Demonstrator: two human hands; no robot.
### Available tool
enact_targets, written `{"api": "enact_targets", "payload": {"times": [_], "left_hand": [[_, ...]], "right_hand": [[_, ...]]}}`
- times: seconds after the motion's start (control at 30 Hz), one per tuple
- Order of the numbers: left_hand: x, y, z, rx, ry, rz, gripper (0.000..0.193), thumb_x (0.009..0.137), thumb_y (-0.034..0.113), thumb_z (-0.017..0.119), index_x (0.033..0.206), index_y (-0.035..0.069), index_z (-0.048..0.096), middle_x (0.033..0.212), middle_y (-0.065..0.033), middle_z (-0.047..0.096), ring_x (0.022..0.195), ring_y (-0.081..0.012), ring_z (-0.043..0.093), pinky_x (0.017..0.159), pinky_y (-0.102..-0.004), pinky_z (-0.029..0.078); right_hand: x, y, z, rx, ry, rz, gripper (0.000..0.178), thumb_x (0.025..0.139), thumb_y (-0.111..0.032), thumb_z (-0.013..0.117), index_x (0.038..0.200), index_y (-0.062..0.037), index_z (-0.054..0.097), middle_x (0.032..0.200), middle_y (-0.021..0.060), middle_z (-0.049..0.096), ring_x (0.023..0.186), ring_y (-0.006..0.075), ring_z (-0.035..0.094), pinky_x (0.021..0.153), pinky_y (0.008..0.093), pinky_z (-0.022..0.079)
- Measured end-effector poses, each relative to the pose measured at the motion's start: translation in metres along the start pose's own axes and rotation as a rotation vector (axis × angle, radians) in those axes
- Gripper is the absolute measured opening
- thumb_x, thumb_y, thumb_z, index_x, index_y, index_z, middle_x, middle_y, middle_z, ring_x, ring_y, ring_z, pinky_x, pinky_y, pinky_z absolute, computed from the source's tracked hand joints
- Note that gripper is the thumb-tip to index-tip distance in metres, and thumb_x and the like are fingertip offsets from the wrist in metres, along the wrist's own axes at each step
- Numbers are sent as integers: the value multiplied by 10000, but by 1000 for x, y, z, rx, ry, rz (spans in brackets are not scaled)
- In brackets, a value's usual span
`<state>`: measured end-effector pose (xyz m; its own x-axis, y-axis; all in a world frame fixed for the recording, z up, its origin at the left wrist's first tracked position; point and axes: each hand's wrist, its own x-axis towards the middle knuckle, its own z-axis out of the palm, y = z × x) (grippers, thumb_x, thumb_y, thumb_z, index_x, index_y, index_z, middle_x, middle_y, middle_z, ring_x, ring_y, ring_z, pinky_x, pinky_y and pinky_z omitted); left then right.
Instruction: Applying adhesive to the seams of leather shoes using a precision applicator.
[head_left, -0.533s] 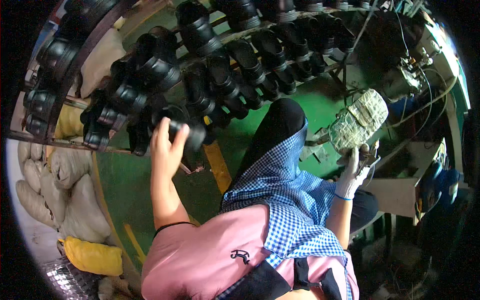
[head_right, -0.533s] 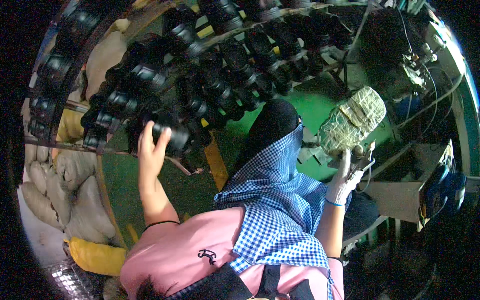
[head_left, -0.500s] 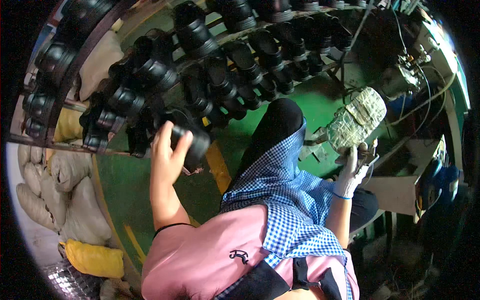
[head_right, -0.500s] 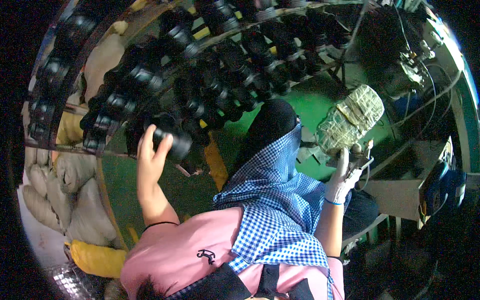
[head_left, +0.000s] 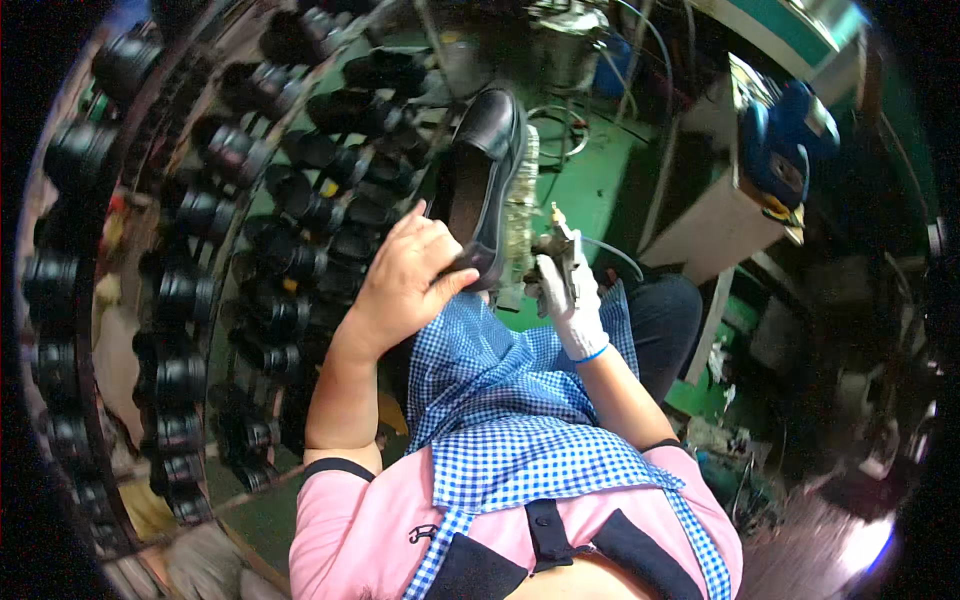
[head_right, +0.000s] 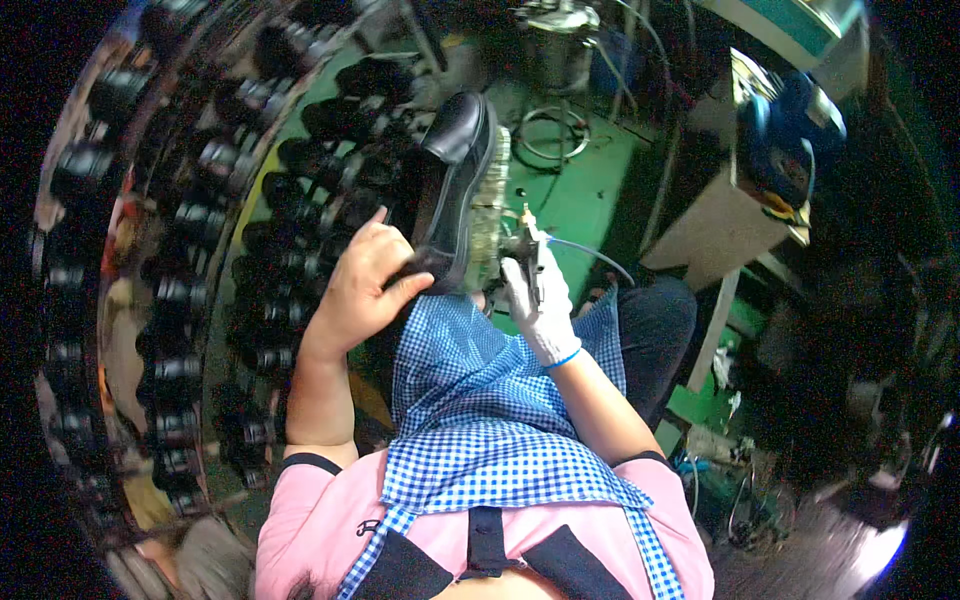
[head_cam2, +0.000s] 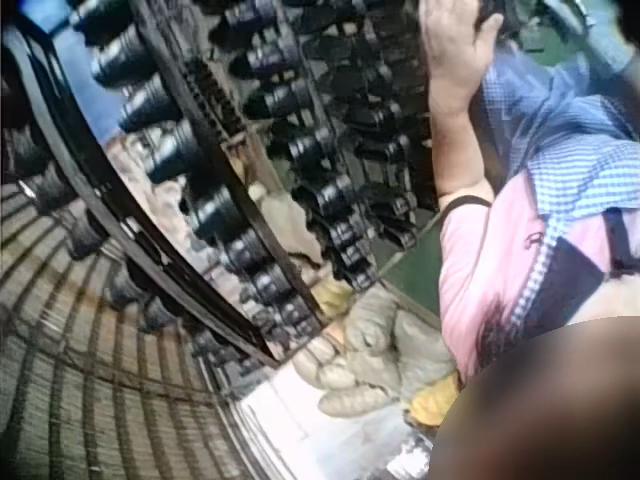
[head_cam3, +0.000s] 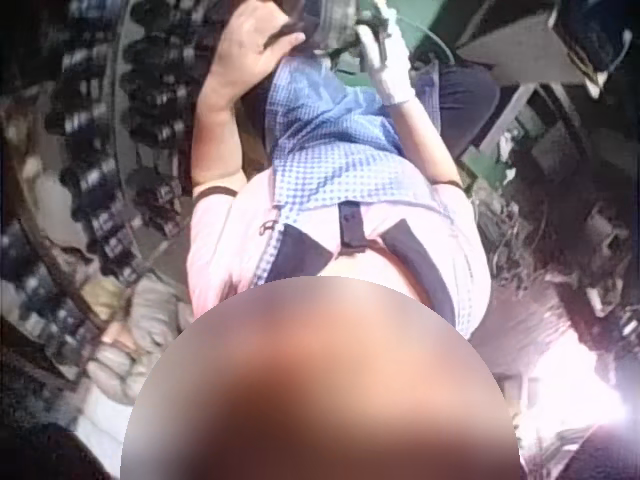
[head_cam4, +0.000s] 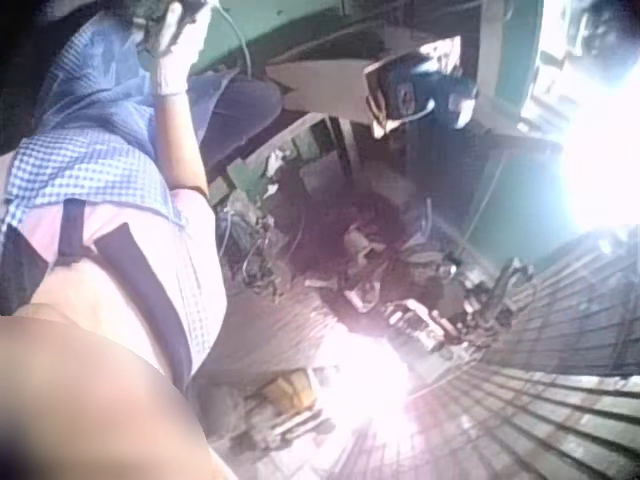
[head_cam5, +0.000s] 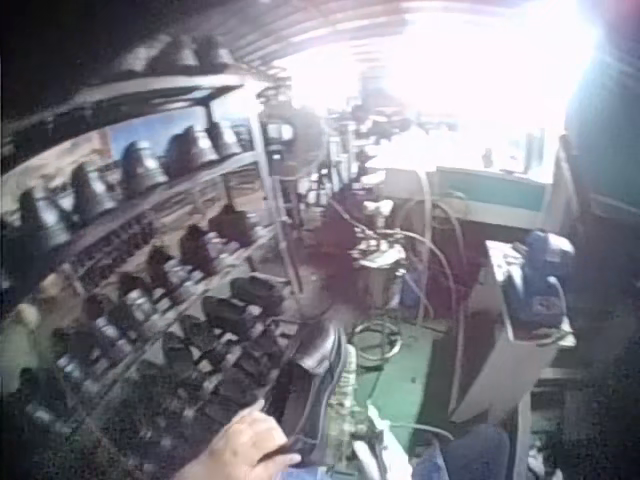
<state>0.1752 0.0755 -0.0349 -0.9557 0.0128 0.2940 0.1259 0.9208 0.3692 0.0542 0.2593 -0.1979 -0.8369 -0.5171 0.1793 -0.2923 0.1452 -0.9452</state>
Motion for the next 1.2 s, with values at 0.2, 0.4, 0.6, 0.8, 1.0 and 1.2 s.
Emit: {"api": "enact_targets", "payload": {"times": [0.2,0.4,0.6,0.8,1.0,1.2], "left_hand": [[0,20,16,-27,13,-95,311,835,118,741,1104,52,599,1028,-121,608,1008,-343,605,1067,-523,434],[5,37,-1,262,-129,98,477,817,27,670,1280,143,666,1106,-66,611,1072,-274,627,1053,-523,488],[18,39,-8,442,-218,230,440,855,95,611,1288,138,676,1305,-54,592,1232,-253,577,1082,-480,481],[35,35,-15,442,-388,319,419,857,100,603,1273,114,650,1399,-63,589,1333,-264,538,1085,-409,486],[35,30,-17,426,-376,332,386,835,57,630,1217,101,667,1358,-47,622,1290,-260,581,1000,-385,548],[37,33,-13,424,-345,345,378,837,34,656,1210,85,674,1338,-32,635,1279,-254,594,980,-371,558]], "right_hand": [[-6,23,-7,-179,-31,-25,392,999,-255,626,1342,-72,575,1000,126,638,840,263,674,718,353,558],[-11,20,-1,-240,-111,-8,326,978,-328,644,1215,-108,677,959,133,648,832,317,674,716,380,553],[-30,-21,-50,577,-122,305,266,1015,-209,605,1234,-82,690,939,57,716,775,172,657,716,297,526],[-36,-49,-73,486,-304,338,272,990,-205,606,1198,-34,646,882,43,638,706,104,601,647,252,512],[-31,-55,-73,374,-291,163,233,990,-207,617,1139,-31,652,847,25,607,684,79,584,620,239,488],[-33,-50,-69,341,-303,167,233,958,-280,669,1060,-70,675,845,123,607,756,293,630,692,365,518]]}}
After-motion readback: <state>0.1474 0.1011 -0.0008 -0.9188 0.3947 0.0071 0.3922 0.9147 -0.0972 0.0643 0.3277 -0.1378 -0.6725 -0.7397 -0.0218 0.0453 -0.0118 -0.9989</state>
